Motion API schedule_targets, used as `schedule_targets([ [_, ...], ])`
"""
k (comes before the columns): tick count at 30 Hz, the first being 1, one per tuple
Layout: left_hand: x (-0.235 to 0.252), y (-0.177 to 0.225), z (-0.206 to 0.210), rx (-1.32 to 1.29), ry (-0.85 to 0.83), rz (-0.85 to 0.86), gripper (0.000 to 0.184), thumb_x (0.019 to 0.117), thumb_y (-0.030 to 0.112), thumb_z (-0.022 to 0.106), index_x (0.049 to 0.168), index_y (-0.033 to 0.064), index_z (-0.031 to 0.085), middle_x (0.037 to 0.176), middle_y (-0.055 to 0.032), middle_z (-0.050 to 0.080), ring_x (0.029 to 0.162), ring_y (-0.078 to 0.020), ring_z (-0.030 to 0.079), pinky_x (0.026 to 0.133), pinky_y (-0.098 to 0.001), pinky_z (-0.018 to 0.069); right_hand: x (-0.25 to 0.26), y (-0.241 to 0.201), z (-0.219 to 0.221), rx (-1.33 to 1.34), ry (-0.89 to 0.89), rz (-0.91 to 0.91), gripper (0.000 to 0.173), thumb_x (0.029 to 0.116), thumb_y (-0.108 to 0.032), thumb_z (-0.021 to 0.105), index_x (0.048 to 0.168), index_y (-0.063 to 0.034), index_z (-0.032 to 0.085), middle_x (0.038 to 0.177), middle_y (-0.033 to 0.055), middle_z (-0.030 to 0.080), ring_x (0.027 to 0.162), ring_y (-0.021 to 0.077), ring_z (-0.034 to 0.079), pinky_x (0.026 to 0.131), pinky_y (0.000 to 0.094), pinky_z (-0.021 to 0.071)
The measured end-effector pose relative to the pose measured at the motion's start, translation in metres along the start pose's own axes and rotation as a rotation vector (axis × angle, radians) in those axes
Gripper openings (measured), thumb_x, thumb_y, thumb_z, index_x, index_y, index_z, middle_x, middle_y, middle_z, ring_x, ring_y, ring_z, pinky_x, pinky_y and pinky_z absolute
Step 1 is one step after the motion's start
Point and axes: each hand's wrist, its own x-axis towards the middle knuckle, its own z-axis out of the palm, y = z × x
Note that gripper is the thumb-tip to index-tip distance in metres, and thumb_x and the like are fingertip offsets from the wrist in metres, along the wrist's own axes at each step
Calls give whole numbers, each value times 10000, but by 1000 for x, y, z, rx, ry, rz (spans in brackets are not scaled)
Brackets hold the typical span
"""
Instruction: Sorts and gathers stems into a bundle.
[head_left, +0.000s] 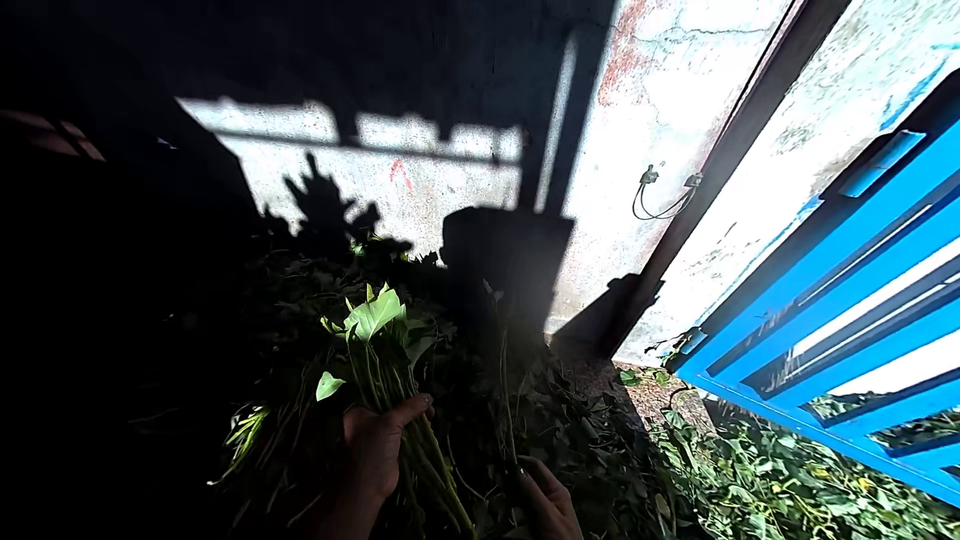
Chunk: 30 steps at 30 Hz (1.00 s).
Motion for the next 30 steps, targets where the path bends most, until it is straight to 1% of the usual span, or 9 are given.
schedule_targets([
  [6,-1,-9,2,13,-37,-22,428,695,-115,831,1072,-98,629,887,-230,730,751,-323,739,698,-431,648,-18,-10,39,-52,-277,-129,236,1035,-21,514,1218,57,640,996,82,725,874,134,687,831,343,588],
  [8,0,-7,-1,45,-22,-63,585,675,-89,857,1183,-66,569,1009,-199,716,894,-283,733,787,-415,636,-21,-11,46,-79,-320,-156,237,1037,-15,506,1221,65,634,1008,85,723,892,125,687,844,341,587],
  [11,4,-6,-4,-58,-93,-71,522,708,-139,788,1174,-105,557,1001,-269,726,866,-376,748,769,-492,647,-23,-13,50,-178,-307,-217,233,1038,-24,522,1218,67,637,1029,92,724,896,121,691,835,326,591],
  [14,3,2,-6,-105,-172,-31,470,731,-135,783,1154,-92,584,1001,-242,721,881,-338,743,782,-473,648,-23,-14,48,-309,-267,-317,231,1027,-43,548,1198,71,656,1034,121,706,912,133,682,850,321,583],
  [18,1,8,-7,-118,-220,79,483,669,-162,767,1112,-63,600,962,-180,729,861,-257,743,751,-397,651,-20,-9,41,-506,-238,-423,229,1019,-92,577,1163,44,692,988,148,702,908,197,682,853,405,567],
  [22,5,4,-11,-134,-347,154,543,643,-97,861,1119,-89,602,999,-244,720,903,-331,739,820,-463,639,-22,-6,40,-611,-226,-451,231,1040,-129,556,1154,10,701,958,134,702,890,221,679,861,471,544],
  [27,0,4,-6,-70,-316,183,519,616,-116,857,1078,-96,619,957,-236,722,849,-329,746,775,-455,655,-23,-3,38,-645,-228,-451,223,1040,-130,556,1153,-7,705,956,122,707,888,222,679,871,495,535],
  [29,-1,3,-5,-49,-311,193,485,616,-106,850,1048,-93,631,936,-225,728,833,-316,749,762,-438,655,-19,-5,42,-610,-230,-368,308,1032,-216,602,1219,22,663,1015,132,721,913,216,695,868,475,559],
  [30,-2,2,-4,-40,-321,194,472,621,-97,856,1040,-92,637,932,-222,729,835,-311,749,765,-434,654,-16,-10,46,-586,-226,-314,441,1009,-295,644,1299,34,599,1091,142,713,947,208,705,868,453,585],
])
